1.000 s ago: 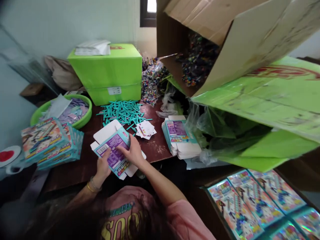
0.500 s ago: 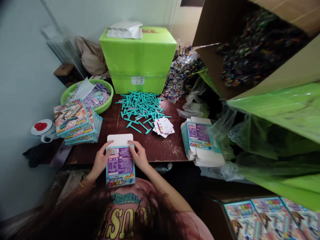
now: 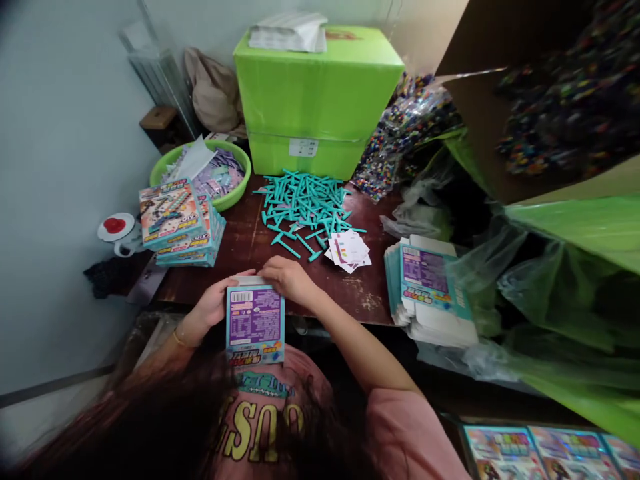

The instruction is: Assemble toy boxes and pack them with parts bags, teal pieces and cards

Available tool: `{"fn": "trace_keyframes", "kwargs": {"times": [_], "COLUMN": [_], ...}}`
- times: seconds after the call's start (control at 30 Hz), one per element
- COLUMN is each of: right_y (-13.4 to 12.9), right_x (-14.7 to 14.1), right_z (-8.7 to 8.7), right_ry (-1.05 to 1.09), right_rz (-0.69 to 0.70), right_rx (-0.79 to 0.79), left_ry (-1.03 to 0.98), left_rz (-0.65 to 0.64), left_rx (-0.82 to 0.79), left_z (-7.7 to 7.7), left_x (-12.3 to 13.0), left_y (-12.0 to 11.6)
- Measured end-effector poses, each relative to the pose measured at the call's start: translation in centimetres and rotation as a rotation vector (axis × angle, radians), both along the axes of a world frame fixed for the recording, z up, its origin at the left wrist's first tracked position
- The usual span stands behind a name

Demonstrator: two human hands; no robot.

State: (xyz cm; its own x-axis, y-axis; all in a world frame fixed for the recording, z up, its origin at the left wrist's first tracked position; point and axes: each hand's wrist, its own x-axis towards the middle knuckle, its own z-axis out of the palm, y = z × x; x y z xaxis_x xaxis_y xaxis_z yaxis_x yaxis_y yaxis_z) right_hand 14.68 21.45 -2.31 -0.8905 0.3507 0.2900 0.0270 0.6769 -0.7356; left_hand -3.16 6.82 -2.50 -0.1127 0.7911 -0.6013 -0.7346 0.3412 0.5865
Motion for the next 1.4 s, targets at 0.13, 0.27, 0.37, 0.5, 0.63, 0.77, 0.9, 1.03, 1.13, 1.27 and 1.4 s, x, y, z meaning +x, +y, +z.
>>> {"fn": "trace_keyframes", "kwargs": {"times": [0.13,0.27,0.37,0.5,0.63,0.77,0.9,1.03,1.13,1.27,1.4], "right_y": [-2.1,-2.5,-2.2,-2.1,-2.1,-1.8,-1.6,-3.0,-4.9,-5.7,-5.1], "right_x": [-0.3,-0.8,-1.3,-1.2,-0.6,-0.3,0.4,1.6,2.3,2.8,2.5], "right_z": [0.5,0.8,0.6,0.9,2.0,2.5,2.0,-0.4,-2.6,-2.9,0.5], "right_ry": [-0.002,-0.081,-0.107,-0.094,-0.121,-0.14,-0.127,0.033,0.114,0.14,0.133], "right_rz": [-0.082,-0.072,-0.081,-0.072,0.1,0.145,0.206,-0.105,-0.247,-0.26,-0.28], "right_rx": [-0.127,-0.444,-0.468,-0.397,-0.29,-0.215,-0.205,-0.37,-0.433,-0.462,-0.594], "left_ry": [0.054,0.07,0.072,0.075,0.222,0.514,0.769,0.737,0.581,0.591,0.724], "left_rz": [0.034,0.035,0.036,0.038,0.22,0.298,0.136,0.193,0.197,0.189,0.3], "left_rx": [0.015,0.06,0.08,0.119,0.217,0.266,0.264,0.21,0.151,0.112,0.256], "left_z": [-0.2,-0.9,-1.4,-2.0,-2.3,-2.5,-2.8,-3.0,-3.3,-3.2,-1.1], "left_x": [0.5,0.9,0.9,1.2,2.1,2.8,2.4,2.5,3.3,3.5,1.8], "left_y": [-0.5,-0.5,-0.4,-0.7,-1.5,-2.6,-3.5,-4.3,-4.5,-3.4,-0.4]}}
